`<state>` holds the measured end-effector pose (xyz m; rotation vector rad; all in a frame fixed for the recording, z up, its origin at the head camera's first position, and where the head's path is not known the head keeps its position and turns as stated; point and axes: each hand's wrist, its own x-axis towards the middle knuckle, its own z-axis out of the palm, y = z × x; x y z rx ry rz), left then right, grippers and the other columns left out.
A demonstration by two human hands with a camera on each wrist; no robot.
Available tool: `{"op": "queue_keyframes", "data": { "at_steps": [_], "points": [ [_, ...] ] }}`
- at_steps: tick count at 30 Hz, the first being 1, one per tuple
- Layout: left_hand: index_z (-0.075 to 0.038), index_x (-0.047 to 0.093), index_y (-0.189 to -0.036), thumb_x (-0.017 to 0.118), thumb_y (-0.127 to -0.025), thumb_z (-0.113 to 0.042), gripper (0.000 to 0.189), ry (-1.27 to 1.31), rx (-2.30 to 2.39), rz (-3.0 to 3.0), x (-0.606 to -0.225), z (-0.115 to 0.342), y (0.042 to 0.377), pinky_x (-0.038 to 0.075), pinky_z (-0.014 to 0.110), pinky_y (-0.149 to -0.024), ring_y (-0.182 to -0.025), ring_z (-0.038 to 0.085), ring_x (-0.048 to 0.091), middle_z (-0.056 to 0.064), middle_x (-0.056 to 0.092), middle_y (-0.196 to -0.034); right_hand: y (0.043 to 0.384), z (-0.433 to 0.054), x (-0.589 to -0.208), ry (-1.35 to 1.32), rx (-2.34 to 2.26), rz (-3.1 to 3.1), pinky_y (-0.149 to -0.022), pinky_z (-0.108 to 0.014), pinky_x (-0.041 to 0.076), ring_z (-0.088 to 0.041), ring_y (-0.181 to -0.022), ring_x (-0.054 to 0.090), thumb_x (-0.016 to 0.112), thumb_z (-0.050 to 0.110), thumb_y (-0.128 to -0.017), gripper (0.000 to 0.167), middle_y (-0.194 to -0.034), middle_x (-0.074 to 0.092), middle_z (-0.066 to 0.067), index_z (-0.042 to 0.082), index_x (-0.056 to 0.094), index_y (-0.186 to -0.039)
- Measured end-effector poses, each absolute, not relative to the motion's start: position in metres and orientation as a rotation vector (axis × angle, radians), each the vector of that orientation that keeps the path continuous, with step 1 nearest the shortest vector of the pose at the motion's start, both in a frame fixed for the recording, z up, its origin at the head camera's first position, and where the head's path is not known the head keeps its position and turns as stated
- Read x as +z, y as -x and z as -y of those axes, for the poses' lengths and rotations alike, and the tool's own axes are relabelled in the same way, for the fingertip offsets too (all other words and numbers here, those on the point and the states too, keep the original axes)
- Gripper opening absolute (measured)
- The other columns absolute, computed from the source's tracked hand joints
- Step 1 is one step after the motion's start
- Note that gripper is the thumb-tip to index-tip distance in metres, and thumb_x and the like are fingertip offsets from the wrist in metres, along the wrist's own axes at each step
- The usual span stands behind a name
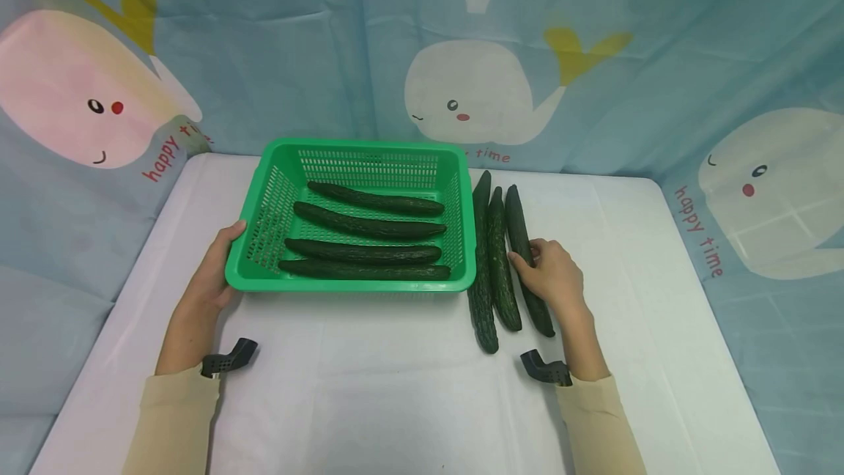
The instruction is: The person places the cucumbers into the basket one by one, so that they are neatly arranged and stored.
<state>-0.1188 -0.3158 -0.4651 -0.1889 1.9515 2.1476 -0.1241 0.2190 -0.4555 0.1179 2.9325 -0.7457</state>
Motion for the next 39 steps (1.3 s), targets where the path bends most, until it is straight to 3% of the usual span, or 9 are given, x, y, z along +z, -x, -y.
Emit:
{"op": "queue_keyframes", "data": {
  "at_steps": [7,13,24,30,34,39],
  "points": [
    [-0.015,0.014,-0.171,0.039,-0.111,-0.054,0.077,0.179,2.153,-1.954,-0.464,0.315,0.119,0.055,0.011,-0.100,-0.127,-0.002,0.055,0.014,0.028,-0.170,0.124,-0.219,-0.453,-0.137,-0.749,-2.918,-0.080,-0.055,0.063,-0.042,-0.104,0.074,0.064,0.036,-0.103,0.057,-0.120,0.073,-0.029,-0.009,0.063,-0.137],
    [-0.015,0.014,-0.171,0.039,-0.110,-0.056,0.078,0.211,2.137,-1.975,-0.464,0.314,0.118,0.055,0.010,-0.099,-0.126,-0.003,0.054,0.018,0.020,-0.175,0.122,-0.223,-0.449,-0.171,-0.708,-2.879,-0.084,-0.058,0.062,-0.044,-0.109,0.073,0.061,0.035,-0.103,0.057,-0.127,0.072,-0.029,-0.009,0.061,-0.140],
    [-0.015,0.014,-0.171,0.039,-0.110,-0.055,0.077,0.204,2.146,-1.969,-0.464,0.315,0.118,0.055,0.010,-0.099,-0.124,-0.004,0.055,0.017,0.022,-0.174,0.121,-0.223,-0.447,-0.161,-0.656,-2.861,-0.091,-0.060,0.060,-0.044,-0.116,0.071,0.069,0.039,-0.100,0.062,-0.130,0.071,-0.028,-0.003,0.058,-0.145],
    [-0.014,0.016,-0.171,0.040,-0.110,-0.055,0.077,0.211,2.150,-1.980,-0.463,0.314,0.119,0.056,0.011,-0.099,-0.122,-0.005,0.058,0.015,0.029,-0.171,0.121,-0.226,-0.446,-0.134,-0.673,-2.850,-0.081,-0.054,0.062,-0.041,-0.104,0.073,0.068,0.034,-0.100,0.060,-0.123,0.072,-0.028,-0.005,0.059,-0.144],
    [-0.015,0.016,-0.171,0.040,-0.111,-0.055,0.077,0.208,2.146,-1.984,-0.463,0.314,0.119,0.055,0.010,-0.099,-0.123,-0.005,0.057,0.017,0.023,-0.174,0.121,-0.229,-0.445,-0.132,-0.717,-2.833,-0.076,-0.049,0.062,-0.039,-0.097,0.074,0.065,0.033,-0.100,0.059,-0.118,0.073,-0.029,-0.008,0.059,-0.142],
    [-0.017,0.016,-0.171,0.039,-0.110,-0.055,0.076,0.205,2.136,-1.982,-0.462,0.315,0.119,0.055,0.010,-0.099,-0.129,-0.002,0.054,0.017,0.021,-0.175,0.121,-0.237,-0.441,-0.126,-0.844,-2.728,-0.089,-0.056,0.061,-0.045,-0.115,0.069,0.064,0.032,-0.104,0.061,-0.131,0.067,-0.032,-0.008,0.053,-0.148]
  ]
}}
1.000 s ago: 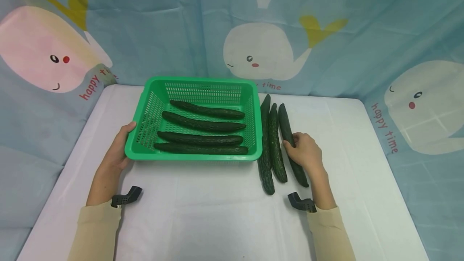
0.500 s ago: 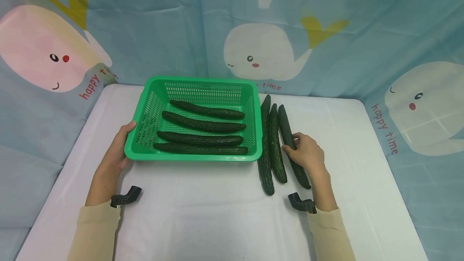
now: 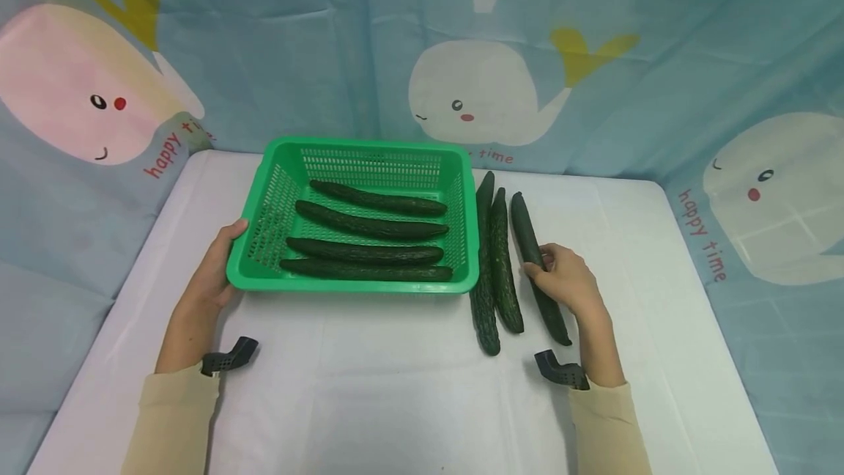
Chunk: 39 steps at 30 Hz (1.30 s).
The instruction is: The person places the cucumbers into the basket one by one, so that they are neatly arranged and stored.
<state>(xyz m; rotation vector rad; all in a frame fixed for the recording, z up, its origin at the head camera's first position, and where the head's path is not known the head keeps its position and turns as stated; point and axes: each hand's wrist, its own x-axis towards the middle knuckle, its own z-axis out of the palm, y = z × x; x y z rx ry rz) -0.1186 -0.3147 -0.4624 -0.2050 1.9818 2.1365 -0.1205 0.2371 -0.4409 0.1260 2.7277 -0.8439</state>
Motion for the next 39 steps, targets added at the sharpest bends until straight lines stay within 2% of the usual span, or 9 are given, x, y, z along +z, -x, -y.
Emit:
{"op": "queue_keyframes", "data": {
  "at_steps": [5,14,18,21,23,26,31,35,39],
  "points": [
    [-0.018,0.018,-0.171,0.039,-0.110,-0.055,0.075,0.200,2.129,-1.988,-0.463,0.314,0.119,0.055,0.010,-0.099,-0.130,-0.001,0.053,0.015,0.023,-0.175,0.117,-0.247,-0.436,-0.114,-1.049,-2.624,-0.101,-0.060,0.057,-0.048,-0.132,0.059,0.064,0.027,-0.106,0.061,-0.140,0.060,-0.030,-0.003,0.046,-0.156],
    [-0.017,0.017,-0.171,0.040,-0.110,-0.055,0.075,0.228,2.157,-1.979,-0.462,0.317,0.119,0.055,0.010,-0.099,-0.128,-0.003,0.055,0.015,0.022,-0.176,0.118,-0.238,-0.423,0.011,-1.182,-2.719,-0.108,-0.065,0.053,-0.048,-0.134,0.059,0.067,0.021,-0.106,0.055,-0.141,0.062,-0.031,0.000,0.051,-0.154],
    [-0.018,0.017,-0.171,0.040,-0.110,-0.055,0.075,0.233,2.164,-1.970,-0.460,0.318,0.119,0.054,0.010,-0.100,-0.131,-0.001,0.053,0.014,0.021,-0.176,0.119,-0.228,-0.418,0.087,-1.238,-2.822,-0.103,-0.062,0.058,-0.045,-0.127,0.064,0.070,0.018,-0.104,0.049,-0.132,0.068,-0.027,0.002,0.058,-0.148],
    [-0.016,0.017,-0.171,0.041,-0.110,-0.054,0.076,0.214,2.168,-1.960,-0.459,0.317,0.119,0.056,0.011,-0.099,-0.129,-0.001,0.056,0.011,0.039,-0.165,0.117,-0.219,-0.415,0.136,-1.276,-2.889,-0.099,-0.062,0.060,-0.044,-0.124,0.066,0.071,0.018,-0.103,0.046,-0.128,0.070,-0.026,0.002,0.061,-0.145],
    [-0.015,0.017,-0.171,0.042,-0.110,-0.054,0.077,0.213,2.158,-1.958,-0.460,0.317,0.118,0.057,0.012,-0.098,-0.125,-0.002,0.058,0.001,0.050,-0.152,0.114,-0.213,-0.414,0.181,-1.300,-2.914,-0.097,-0.062,0.060,-0.043,-0.122,0.067,0.072,0.017,-0.102,0.045,-0.127,0.070,-0.025,0.002,0.062,-0.144],
    [-0.013,0.018,-0.171,0.042,-0.110,-0.055,0.078,0.214,2.146,-1.963,-0.461,0.316,0.118,0.058,0.013,-0.096,-0.122,-0.002,0.060,-0.015,0.054,-0.136,0.111,-0.203,-0.410,0.280,-1.323,-2.951,-0.096,-0.062,0.060,-0.042,-0.120,0.068,0.073,0.015,-0.101,0.045,-0.128,0.071,-0.023,0.002,0.063,-0.143],
    [-0.014,0.020,-0.170,0.041,-0.110,-0.054,0.075,0.190,2.158,-1.966,-0.464,0.317,0.119,0.058,0.013,-0.097,-0.125,-0.001,0.059,-0.014,0.054,-0.138,0.114,-0.185,-0.395,0.441,-1.269,-2.988,-0.095,-0.056,0.061,-0.036,-0.118,0.070,0.075,0.012,-0.098,0.045,-0.128,0.072,-0.017,0.006,0.065,-0.142],
    [-0.013,0.019,-0.170,0.040,-0.111,-0.053,0.075,0.160,2.163,-1.969,-0.465,0.317,0.119,0.058,0.013,-0.097,-0.124,-0.002,0.061,-0.014,0.054,-0.137,0.118,-0.171,-0.380,0.538,-1.148,-2.989,-0.082,-0.049,0.062,-0.030,-0.103,0.072,0.074,0.016,-0.100,0.044,-0.125,0.073,-0.013,0.009,0.066,-0.142],
    [-0.011,0.018,-0.170,0.038,-0.112,-0.052,0.074,0.144,2.165,-1.966,-0.465,0.318,0.118,0.058,0.014,-0.097,-0.124,-0.001,0.062,-0.013,0.055,-0.137,0.125,-0.156,-0.368,0.635,-1.007,-2.991,-0.076,-0.050,0.060,-0.030,-0.099,0.072,0.072,0.021,-0.102,0.043,-0.129,0.072,-0.012,0.012,0.065,-0.143]
  ]
}}
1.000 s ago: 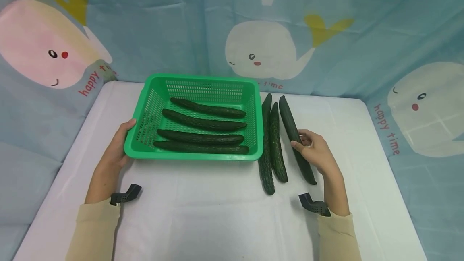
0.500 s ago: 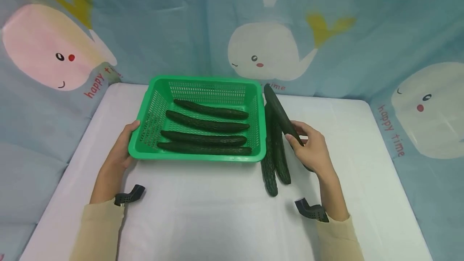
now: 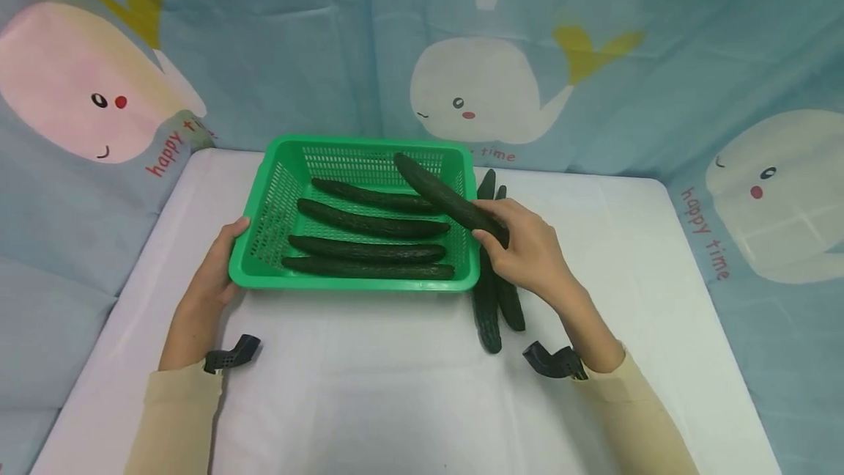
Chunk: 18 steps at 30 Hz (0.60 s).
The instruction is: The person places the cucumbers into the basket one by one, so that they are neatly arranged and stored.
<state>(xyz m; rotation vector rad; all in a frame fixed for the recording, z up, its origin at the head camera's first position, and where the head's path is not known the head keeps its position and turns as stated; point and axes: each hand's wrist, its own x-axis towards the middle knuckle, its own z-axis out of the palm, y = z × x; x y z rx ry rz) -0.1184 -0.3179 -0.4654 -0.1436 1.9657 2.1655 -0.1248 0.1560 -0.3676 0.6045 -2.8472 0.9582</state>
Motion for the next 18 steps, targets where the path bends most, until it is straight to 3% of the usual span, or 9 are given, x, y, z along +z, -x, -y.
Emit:
{"op": "queue_keyframes", "data": {
  "at_steps": [3,11,15,18],
  "points": [
    [-0.012,0.018,-0.170,0.038,-0.111,-0.052,0.074,0.142,2.177,-1.948,-0.467,0.316,0.119,0.058,0.013,-0.097,-0.124,-0.001,0.060,-0.013,0.054,-0.138,0.130,-0.147,-0.359,-0.672,0.892,2.865,-0.076,-0.051,0.060,-0.031,-0.104,0.072,0.070,0.023,-0.103,0.043,-0.132,0.071,-0.011,0.013,0.065,-0.144],
    [-0.014,0.019,-0.171,0.040,-0.110,-0.054,0.075,0.203,2.162,-1.960,-0.469,0.314,0.116,0.058,0.012,-0.097,-0.123,-0.003,0.060,-0.014,0.053,-0.138,0.142,-0.112,-0.347,-0.857,0.789,2.876,-0.054,-0.032,0.048,-0.019,-0.081,0.064,0.069,0.022,-0.104,0.040,-0.132,0.072,-0.006,0.015,0.066,-0.144],
    [-0.015,0.020,-0.170,0.039,-0.110,-0.054,0.074,0.197,2.146,-1.971,-0.467,0.316,0.117,0.057,0.012,-0.096,-0.125,-0.002,0.059,-0.014,0.052,-0.138,0.148,-0.093,-0.343,-0.910,0.775,2.885,-0.049,-0.029,0.043,-0.018,-0.079,0.062,0.069,0.021,-0.104,0.041,-0.130,0.072,-0.005,0.015,0.066,-0.144],
    [-0.016,0.020,-0.170,0.040,-0.110,-0.055,0.074,0.198,2.140,-1.977,-0.463,0.318,0.119,0.057,0.012,-0.096,-0.126,-0.001,0.056,-0.014,0.051,-0.140,0.152,-0.082,-0.340,-0.942,0.767,2.891,-0.052,-0.030,0.047,-0.019,-0.084,0.064,0.068,0.020,-0.104,0.041,-0.130,0.071,-0.006,0.014,0.065,-0.144]
  ]
}}
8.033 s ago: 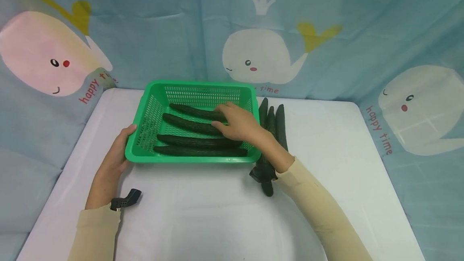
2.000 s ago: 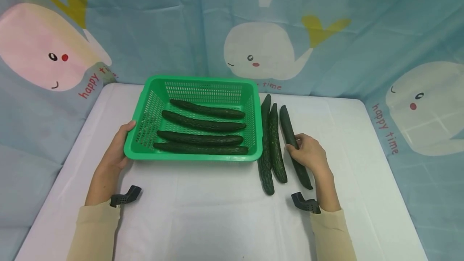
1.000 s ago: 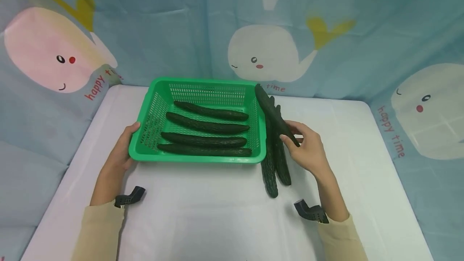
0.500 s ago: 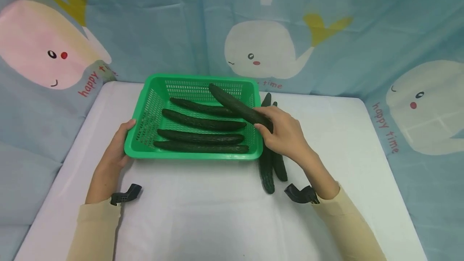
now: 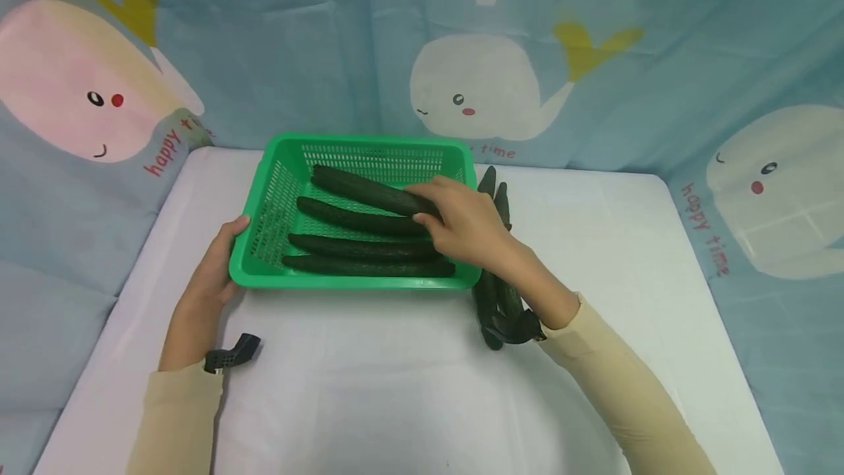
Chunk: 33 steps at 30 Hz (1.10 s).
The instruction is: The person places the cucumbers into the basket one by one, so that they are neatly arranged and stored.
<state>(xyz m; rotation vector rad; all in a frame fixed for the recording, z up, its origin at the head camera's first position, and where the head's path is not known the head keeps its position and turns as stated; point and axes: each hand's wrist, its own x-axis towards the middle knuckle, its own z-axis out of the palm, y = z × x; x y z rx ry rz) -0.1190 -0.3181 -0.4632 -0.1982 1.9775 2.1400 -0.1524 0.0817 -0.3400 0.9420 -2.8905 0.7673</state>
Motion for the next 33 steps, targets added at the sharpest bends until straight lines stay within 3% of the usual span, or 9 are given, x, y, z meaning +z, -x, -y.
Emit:
{"op": "queue_keyframes", "data": {
  "at_steps": [6,10,13,15,18,21,28,31,33],
  "points": [
    [-0.016,0.017,-0.171,0.041,-0.110,-0.054,0.076,0.209,2.136,-1.987,-0.457,0.319,0.122,0.056,0.010,-0.096,-0.131,0.003,0.052,0.003,0.043,-0.157,0.159,-0.062,-0.334,-1.012,0.760,2.932,-0.071,-0.037,0.060,-0.024,-0.116,0.070,0.065,0.019,-0.106,0.041,-0.141,0.068,-0.007,0.013,0.063,-0.146],
    [-0.019,0.016,-0.171,0.041,-0.110,-0.056,0.076,0.220,2.110,-1.980,-0.457,0.317,0.123,0.055,0.010,-0.097,-0.136,0.006,0.047,0.012,0.029,-0.168,0.161,-0.051,-0.332,-1.033,0.741,2.990,-0.071,-0.039,0.061,-0.025,-0.122,0.069,0.064,0.021,-0.107,0.042,-0.145,0.066,-0.007,0.015,0.061,-0.149],
    [-0.018,0.016,-0.171,0.040,-0.110,-0.056,0.077,0.233,2.117,-1.974,-0.457,0.317,0.121,0.055,0.010,-0.096,-0.132,0.005,0.049,0.009,0.035,-0.164,0.164,-0.042,-0.332,-1.053,0.756,3.051,-0.080,-0.041,0.063,-0.026,-0.128,0.067,0.062,0.022,-0.108,0.044,-0.149,0.064,-0.007,0.014,0.059,-0.151],
    [-0.017,0.016,-0.171,0.041,-0.110,-0.055,0.077,0.236,2.130,-1.974,-0.458,0.317,0.120,0.056,0.011,-0.096,-0.129,0.002,0.051,0.002,0.041,-0.157,0.166,-0.037,-0.333,-1.048,0.802,3.082,-0.096,-0.043,0.062,-0.027,-0.136,0.063,0.061,0.022,-0.109,0.047,-0.153,0.061,-0.009,0.011,0.054,-0.154],
    [-0.016,0.017,-0.171,0.041,-0.110,-0.055,0.077,0.234,2.141,-1.986,-0.459,0.317,0.118,0.056,0.010,-0.096,-0.126,-0.001,0.053,-0.007,0.046,-0.149,0.169,-0.033,-0.337,-0.994,0.874,3.091,-0.121,-0.046,0.049,-0.028,-0.150,0.051,0.061,0.023,-0.109,0.054,-0.160,0.054,-0.010,0.010,0.046,-0.160],
    [-0.016,0.018,-0.171,0.041,-0.110,-0.055,0.076,0.213,2.144,-1.984,-0.458,0.318,0.119,0.056,0.010,-0.097,-0.127,-0.001,0.054,-0.009,0.047,-0.147,0.168,-0.035,-0.343,-0.938,0.884,3.061,-0.130,-0.047,0.039,-0.029,-0.157,0.041,0.062,0.026,-0.109,0.058,-0.165,0.048,-0.010,0.012,0.042,-0.162],
    [-0.017,0.018,-0.171,0.041,-0.110,-0.054,0.075,0.217,2.150,-1.949,-0.456,0.318,0.122,0.055,0.010,-0.098,-0.128,-0.001,0.054,-0.004,0.048,-0.151,0.160,-0.047,-0.352,-0.918,0.882,3.035,-0.109,-0.049,0.057,-0.029,-0.136,0.063,0.063,0.032,-0.108,0.053,-0.156,0.057,-0.010,0.013,0.052,-0.156],
    [-0.019,0.019,-0.171,0.041,-0.110,-0.055,0.074,0.220,2.139,-1.944,-0.457,0.317,0.120,0.054,0.009,-0.099,-0.132,-0.001,0.052,0.008,0.038,-0.165,0.158,-0.054,-0.352,-0.898,0.898,3.040,-0.113,-0.049,0.055,-0.029,-0.141,0.059,0.062,0.033,-0.108,0.052,-0.157,0.055,-0.010,0.013,0.053,-0.155],
    [-0.020,0.021,-0.171,0.041,-0.110,-0.055,0.073,0.219,2.140,-1.945,-0.459,0.316,0.120,0.053,0.009,-0.100,-0.133,-0.001,0.052,0.006,0.037,-0.166,0.156,-0.060,-0.351,-0.884,0.908,3.043,-0.116,-0.049,0.053,-0.027,-0.144,0.057,0.063,0.033,-0.108,0.051,-0.157,0.055,-0.009,0.013,0.054,-0.154]
  ]
}}
